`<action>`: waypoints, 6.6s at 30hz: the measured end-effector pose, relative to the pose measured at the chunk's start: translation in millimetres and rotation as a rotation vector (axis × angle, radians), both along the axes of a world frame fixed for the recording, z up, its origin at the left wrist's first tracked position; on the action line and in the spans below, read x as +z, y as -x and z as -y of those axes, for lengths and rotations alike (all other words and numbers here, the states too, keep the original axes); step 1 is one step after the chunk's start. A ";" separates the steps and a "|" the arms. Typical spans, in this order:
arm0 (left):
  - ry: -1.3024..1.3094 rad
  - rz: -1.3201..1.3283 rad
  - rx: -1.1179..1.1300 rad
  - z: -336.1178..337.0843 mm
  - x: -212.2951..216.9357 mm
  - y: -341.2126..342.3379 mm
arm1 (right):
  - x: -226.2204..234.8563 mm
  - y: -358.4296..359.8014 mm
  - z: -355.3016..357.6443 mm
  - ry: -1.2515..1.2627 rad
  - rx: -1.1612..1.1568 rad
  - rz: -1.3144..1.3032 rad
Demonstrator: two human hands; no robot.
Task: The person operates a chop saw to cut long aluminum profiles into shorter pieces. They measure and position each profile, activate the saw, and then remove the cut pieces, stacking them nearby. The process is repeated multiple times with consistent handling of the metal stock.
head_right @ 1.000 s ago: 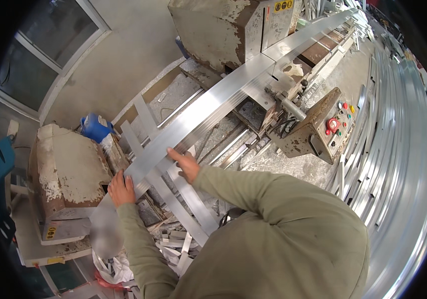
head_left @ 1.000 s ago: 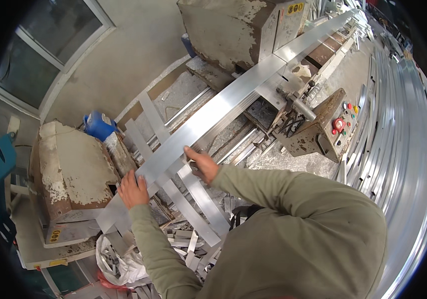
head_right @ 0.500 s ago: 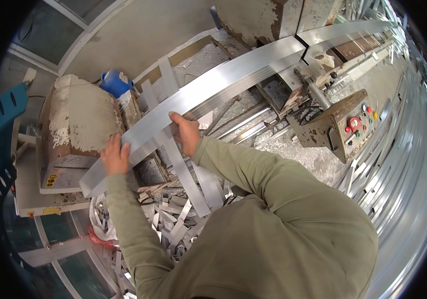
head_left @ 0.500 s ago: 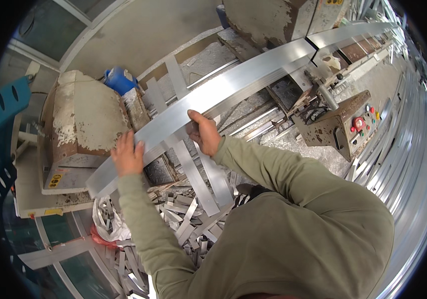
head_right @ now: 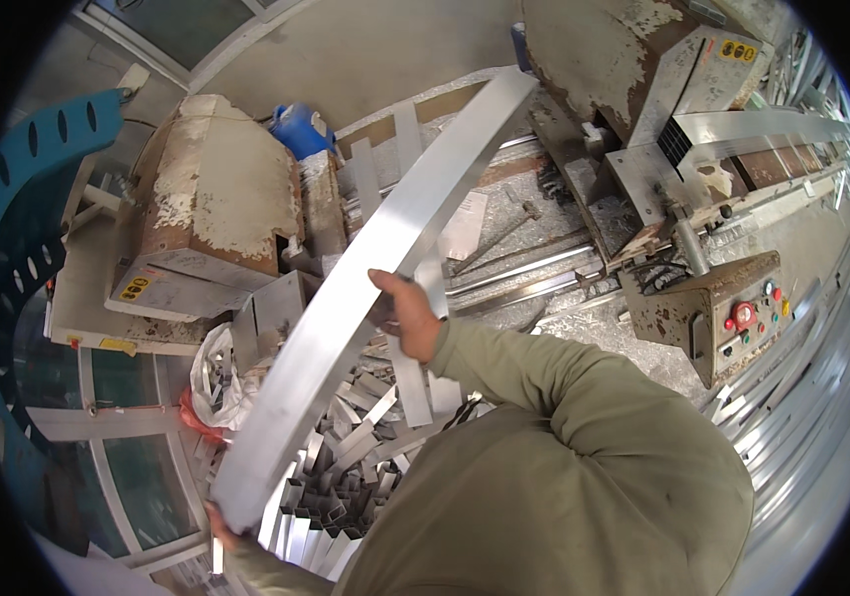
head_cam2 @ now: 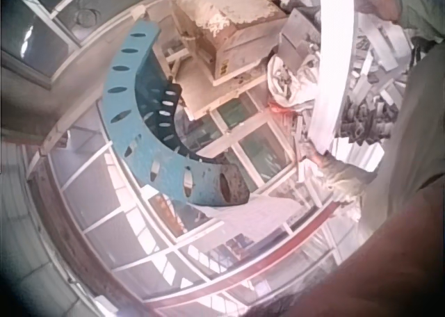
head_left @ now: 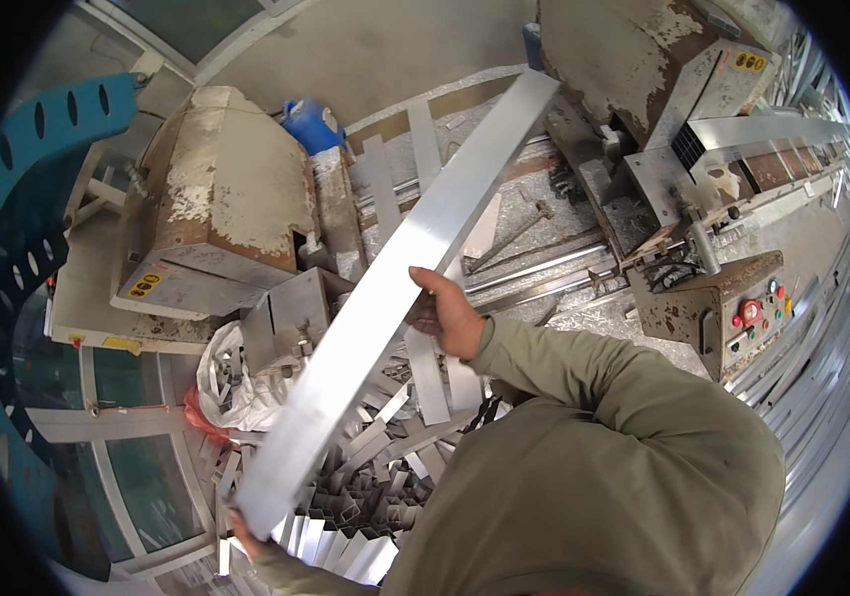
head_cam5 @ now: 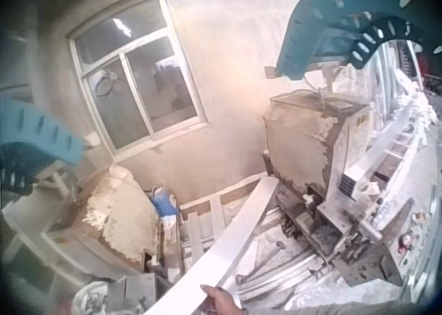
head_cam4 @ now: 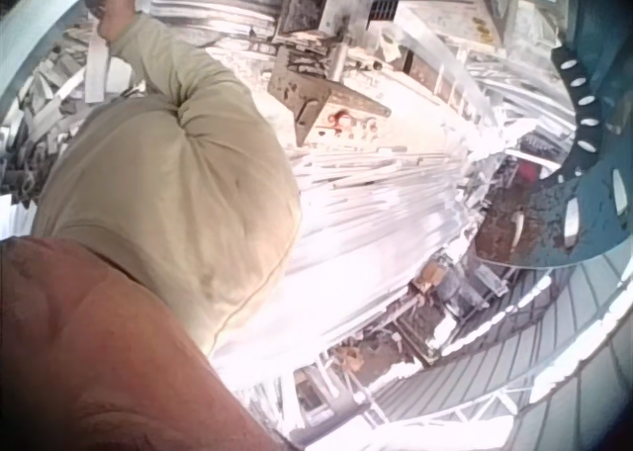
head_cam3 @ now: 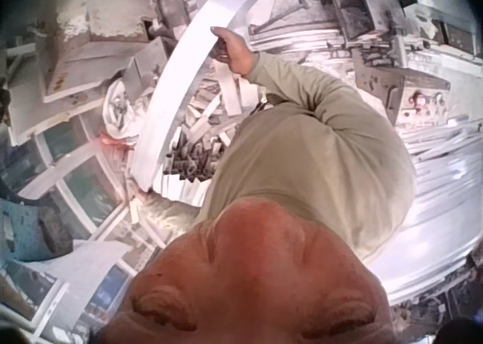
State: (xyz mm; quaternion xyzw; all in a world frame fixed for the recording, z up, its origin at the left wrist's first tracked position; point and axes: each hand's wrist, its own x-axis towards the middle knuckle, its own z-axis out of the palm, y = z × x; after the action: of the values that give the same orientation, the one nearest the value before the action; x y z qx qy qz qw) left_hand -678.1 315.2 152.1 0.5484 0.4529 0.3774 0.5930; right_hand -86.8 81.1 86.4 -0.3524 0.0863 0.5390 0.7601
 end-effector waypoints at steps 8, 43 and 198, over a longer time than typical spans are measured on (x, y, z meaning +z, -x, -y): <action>0.528 0.143 0.209 238.3 -153.8 -85.6 | -74.2 -62.8 -29.6 0.121 -0.022 0.196; 0.842 0.445 0.039 284.7 -333.0 -339.0 | -267.3 -211.1 -63.0 0.572 0.393 0.978; -1.075 -0.369 0.252 -149.3 13.2 -485.7 | 1.6 -157.4 -99.0 0.629 0.605 2.284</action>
State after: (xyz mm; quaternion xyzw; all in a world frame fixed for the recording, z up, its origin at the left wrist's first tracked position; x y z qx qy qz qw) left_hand -192.4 464.5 165.2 0.7711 0.3555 0.5200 0.0930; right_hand 70.6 180.1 88.0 -0.7974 -0.5897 0.0304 0.1248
